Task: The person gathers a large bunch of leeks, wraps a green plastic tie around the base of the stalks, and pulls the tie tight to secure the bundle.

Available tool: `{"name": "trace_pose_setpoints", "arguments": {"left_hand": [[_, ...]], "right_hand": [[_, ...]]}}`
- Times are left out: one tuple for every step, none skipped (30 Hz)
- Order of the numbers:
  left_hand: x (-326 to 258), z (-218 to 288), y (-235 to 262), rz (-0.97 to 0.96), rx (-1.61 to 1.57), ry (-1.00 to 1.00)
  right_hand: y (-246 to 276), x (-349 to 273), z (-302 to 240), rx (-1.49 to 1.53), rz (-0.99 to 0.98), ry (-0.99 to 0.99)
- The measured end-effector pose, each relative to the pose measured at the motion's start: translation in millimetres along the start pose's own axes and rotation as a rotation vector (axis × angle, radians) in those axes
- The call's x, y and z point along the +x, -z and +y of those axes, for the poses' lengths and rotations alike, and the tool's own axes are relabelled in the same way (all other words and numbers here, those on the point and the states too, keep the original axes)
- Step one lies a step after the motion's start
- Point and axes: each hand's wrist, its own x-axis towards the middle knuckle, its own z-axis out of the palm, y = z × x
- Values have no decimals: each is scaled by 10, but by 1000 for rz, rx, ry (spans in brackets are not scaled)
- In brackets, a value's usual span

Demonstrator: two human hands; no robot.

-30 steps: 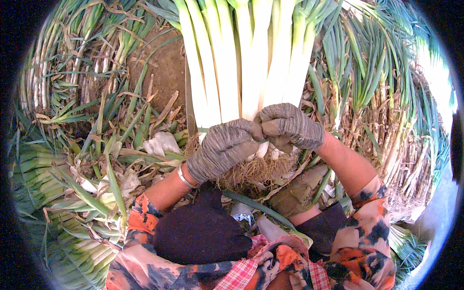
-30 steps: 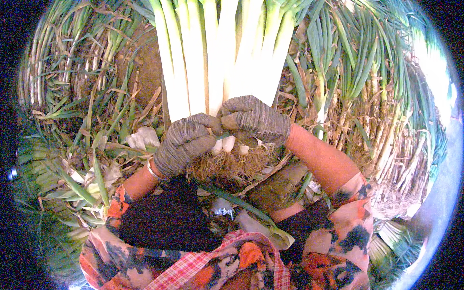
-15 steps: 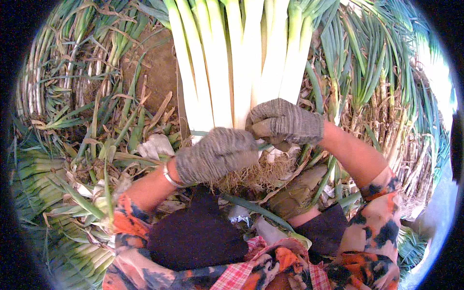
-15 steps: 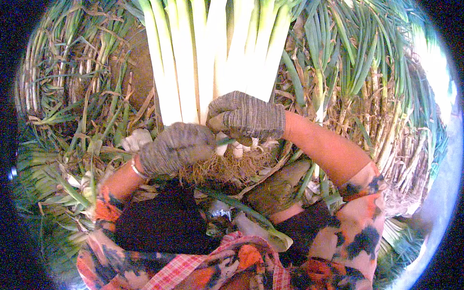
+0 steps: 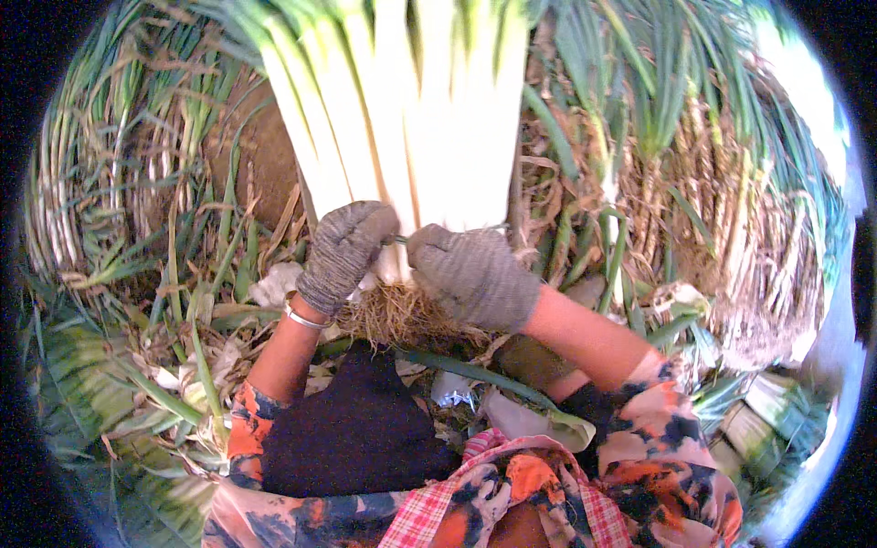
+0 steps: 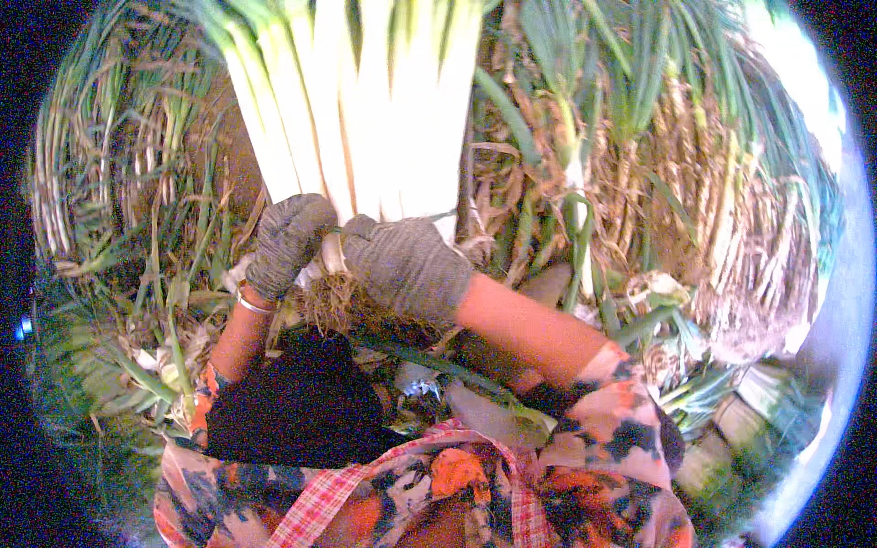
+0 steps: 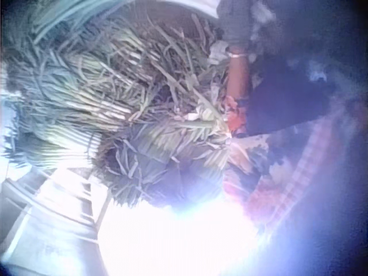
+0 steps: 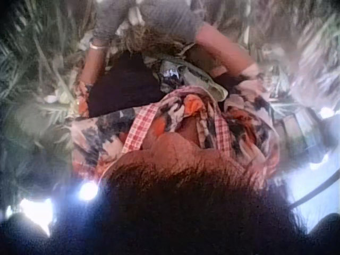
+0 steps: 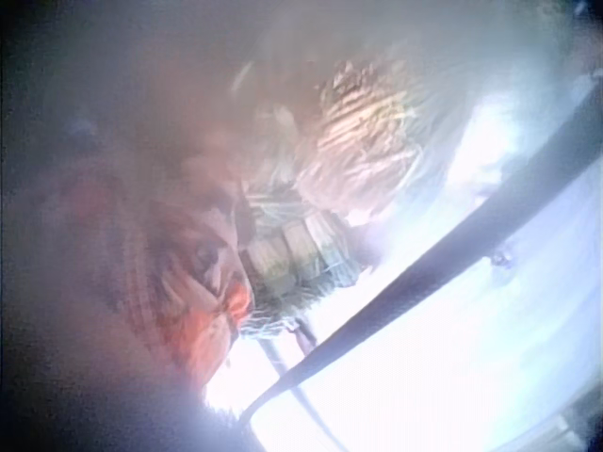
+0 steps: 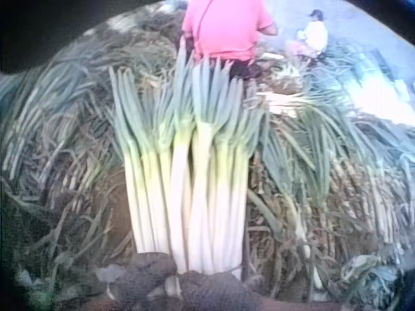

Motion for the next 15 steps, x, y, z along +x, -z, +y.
{"name": "trace_pose_setpoints", "arguments": {"left_hand": [[29, 68, -25, 29, -75, 84], [69, 203, -59, 74, -262, 250], [86, 198, -95, 77, -235, 201], [90, 149, -102, 88, -203, 146], [117, 111, -116, 94, -175, 95], [154, 106, -111, 67, -131, 73], [170, 82, -80, 42, -83, 60], [146, 101, -73, 47, -124, 105], [129, 130, -46, 54, -162, 148], [102, 139, -35, 63, -202, 191], [99, 196, -14, 58, -288, 299], [95, 219, -15, 55, -373, 408], [77, 150, -30, 67, -347, 284], [54, 83, -21, 51, -223, 154], [25, 13, 5, 36, -99, 24]], "right_hand": [[-98, -49, -1, 30, 127, 10], [-140, -72, -9, 73, 205, -8], [-165, -96, -21, 114, 283, -23], [-180, -104, -31, 152, 366, -27], [-218, -95, 14, 186, 487, 45], [-189, -165, 71, 454, 542, -77], [-119, -234, 106, 733, 588, -195], [-79, -322, 229, 916, 649, -287], [-31, -394, 349, 1104, 733, -367], [-6, -474, 609, 1182, 848, -437], [124, -538, 712, 1294, 954, -468], [239, -582, 781, 1406, 1057, -496], [240, -607, 864, 1444, 1077, -399], [232, -617, 934, 1481, 1093, -301], [204, -613, 970, 1518, 1107, -200]]}}
